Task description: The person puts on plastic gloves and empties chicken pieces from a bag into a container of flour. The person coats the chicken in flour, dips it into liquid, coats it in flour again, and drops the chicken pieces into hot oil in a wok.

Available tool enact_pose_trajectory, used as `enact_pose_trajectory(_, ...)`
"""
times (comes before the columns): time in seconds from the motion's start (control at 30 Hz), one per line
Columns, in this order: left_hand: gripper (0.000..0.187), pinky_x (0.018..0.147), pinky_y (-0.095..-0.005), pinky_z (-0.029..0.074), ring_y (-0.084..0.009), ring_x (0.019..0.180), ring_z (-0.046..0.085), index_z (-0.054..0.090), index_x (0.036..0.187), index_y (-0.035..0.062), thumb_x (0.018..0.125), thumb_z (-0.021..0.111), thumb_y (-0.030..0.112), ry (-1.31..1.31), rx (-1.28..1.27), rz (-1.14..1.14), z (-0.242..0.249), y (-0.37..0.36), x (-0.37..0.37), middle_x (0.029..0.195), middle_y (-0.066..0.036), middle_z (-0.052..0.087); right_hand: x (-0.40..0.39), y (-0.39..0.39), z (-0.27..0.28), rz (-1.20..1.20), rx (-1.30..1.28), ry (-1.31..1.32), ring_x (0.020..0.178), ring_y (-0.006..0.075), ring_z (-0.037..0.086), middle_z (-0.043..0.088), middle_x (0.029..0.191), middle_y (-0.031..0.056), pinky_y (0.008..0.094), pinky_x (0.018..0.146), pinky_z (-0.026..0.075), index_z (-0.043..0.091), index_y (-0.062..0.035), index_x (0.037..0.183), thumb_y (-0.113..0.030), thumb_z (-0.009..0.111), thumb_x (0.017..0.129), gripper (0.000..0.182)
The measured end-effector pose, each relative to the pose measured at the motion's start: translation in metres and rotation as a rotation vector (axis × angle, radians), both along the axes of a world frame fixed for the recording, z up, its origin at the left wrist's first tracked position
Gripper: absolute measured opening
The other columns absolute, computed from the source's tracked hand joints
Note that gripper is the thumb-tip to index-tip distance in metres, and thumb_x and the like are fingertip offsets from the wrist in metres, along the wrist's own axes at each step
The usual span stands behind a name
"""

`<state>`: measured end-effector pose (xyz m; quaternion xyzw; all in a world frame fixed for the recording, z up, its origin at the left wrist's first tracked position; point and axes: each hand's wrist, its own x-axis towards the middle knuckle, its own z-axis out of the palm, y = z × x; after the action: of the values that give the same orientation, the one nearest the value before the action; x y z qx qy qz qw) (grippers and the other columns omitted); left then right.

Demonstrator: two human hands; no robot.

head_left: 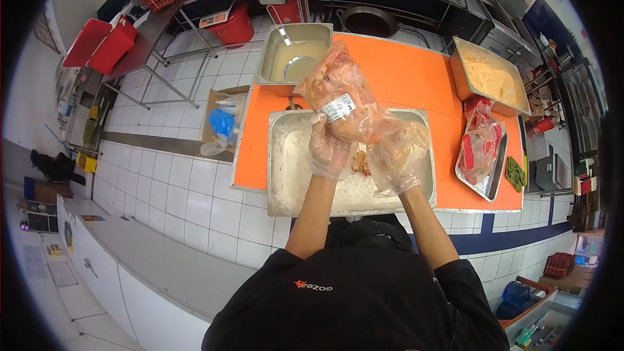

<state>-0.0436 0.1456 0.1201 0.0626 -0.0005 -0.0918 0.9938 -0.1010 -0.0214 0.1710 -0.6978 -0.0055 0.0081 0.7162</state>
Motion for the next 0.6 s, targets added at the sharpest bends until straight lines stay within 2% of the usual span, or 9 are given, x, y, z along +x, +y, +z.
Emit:
enact_pose_trajectory(0.1, 0.042, 0.106, -0.0509, 0.051, -0.0298, 0.12, 0.064, 0.057, 0.135, 0.0101, 0.101, 0.056, 0.034, -0.018, -0.055, 0.022, -0.006, 0.003, 0.003, 0.129, -0.01, 0.066, 0.001, 0.004, 0.005, -0.044, -0.218, -0.069, 0.127, 0.0236, 0.055, 0.055, 0.142, 0.011, 0.0377, 0.107, 0.046, 0.047, -0.0058, 0.149, -0.029, 0.066, 0.1, 0.057)
enact_pose_trajectory(0.13, 0.042, 0.106, -0.0509, 0.051, -0.0298, 0.12, 0.064, 0.057, 0.135, 0.0101, 0.101, 0.056, 0.034, -0.022, -0.056, 0.021, 0.003, 0.004, 0.002, 0.129, -0.01, 0.066, 0.003, 0.004, -0.013, -0.071, -0.423, -0.174, 0.125, 0.0229, 0.056, 0.057, 0.14, 0.0106, 0.0383, 0.107, 0.047, 0.048, -0.0054, 0.147, -0.028, 0.067, 0.099, 0.056)
enact_pose_trajectory(0.2, 0.045, 0.104, -0.051, 0.052, -0.0303, 0.119, 0.065, 0.058, 0.135, 0.01, 0.1, 0.053, 0.038, 0.027, -0.051, 0.02, 0.02, 0.006, -0.005, 0.129, -0.01, 0.066, 0.003, 0.002, -0.026, -0.103, -0.627, -0.28, 0.124, 0.0223, 0.057, 0.058, 0.137, 0.0103, 0.0389, 0.106, 0.047, 0.049, -0.0049, 0.146, -0.027, 0.068, 0.098, 0.056)
enact_pose_trajectory(0.23, 0.045, 0.104, -0.0502, 0.052, -0.0294, 0.118, 0.065, 0.058, 0.135, 0.0097, 0.1, 0.051, 0.039, 0.004, -0.009, 0.011, 0.024, 0.006, -0.007, 0.129, -0.01, 0.066, 0.003, 0.002, -0.023, -0.105, -0.805, -0.499, 0.12, 0.0216, 0.059, 0.059, 0.135, 0.0104, 0.0378, 0.101, 0.05, 0.049, -0.0055, 0.145, -0.028, 0.071, 0.096, 0.058)
enact_pose_trajectory(0.3, 0.044, 0.103, -0.0499, 0.053, -0.0289, 0.118, 0.065, 0.058, 0.135, 0.01, 0.1, 0.052, 0.038, 0.034, 0.029, 0.03, 0.016, 0.007, -0.007, 0.129, -0.009, 0.066, 0.0, 0.008, -0.019, -0.109, -0.979, -0.717, 0.117, 0.0209, 0.061, 0.06, 0.132, 0.0104, 0.0366, 0.096, 0.052, 0.05, -0.006, 0.144, -0.029, 0.074, 0.094, 0.06)
enact_pose_trajectory(0.33, 0.043, 0.103, -0.0496, 0.053, -0.0283, 0.118, 0.065, 0.058, 0.135, 0.0102, 0.1, 0.053, 0.037, 0.068, 0.064, 0.051, 0.01, 0.007, -0.008, 0.129, -0.009, 0.066, -0.003, 0.012, -0.02, -0.056, -0.294, -0.292, 0.11, 0.0209, 0.063, 0.062, 0.127, 0.0103, 0.0353, 0.087, 0.054, 0.051, -0.0061, 0.141, -0.029, 0.077, 0.091, 0.061)
enact_pose_trajectory(0.4, 0.04, 0.103, -0.0488, 0.053, -0.0276, 0.118, 0.065, 0.058, 0.133, 0.0103, 0.1, 0.054, 0.034, 0.091, 0.1, 0.063, 0.004, 0.005, -0.013, 0.128, -0.009, 0.066, -0.006, 0.014, -0.017, -0.002, 0.385, 0.142, 0.103, 0.0209, 0.065, 0.064, 0.121, 0.0103, 0.034, 0.079, 0.056, 0.052, -0.0062, 0.138, -0.029, 0.081, 0.088, 0.061)
enact_pose_trajectory(0.5, 0.035, 0.102, -0.0465, 0.054, -0.0256, 0.119, 0.064, 0.06, 0.129, 0.0102, 0.099, 0.058, 0.029, 0.089, 0.181, 0.096, 0.008, 0.001, -0.019, 0.127, -0.008, 0.066, 0.001, 0.012, 0.005, 0.052, 0.204, 0.117, 0.084, 0.0182, 0.066, 0.066, 0.106, 0.008, 0.0304, 0.064, 0.055, 0.054, -0.006, 0.131, -0.028, 0.084, 0.085, 0.059)
enact_pose_trajectory(0.6, 0.032, 0.102, -0.043, 0.054, -0.0227, 0.119, 0.063, 0.06, 0.127, 0.01, 0.098, 0.061, 0.025, 0.03, 0.284, 0.132, 0.012, 0.002, -0.021, 0.123, -0.006, 0.066, -0.001, 0.015, 0.015, 0.144, 0.368, 0.112, 0.074, 0.0144, 0.063, 0.066, 0.095, 0.0053, 0.0295, 0.059, 0.053, 0.055, -0.0042, 0.128, -0.025, 0.083, 0.086, 0.055)
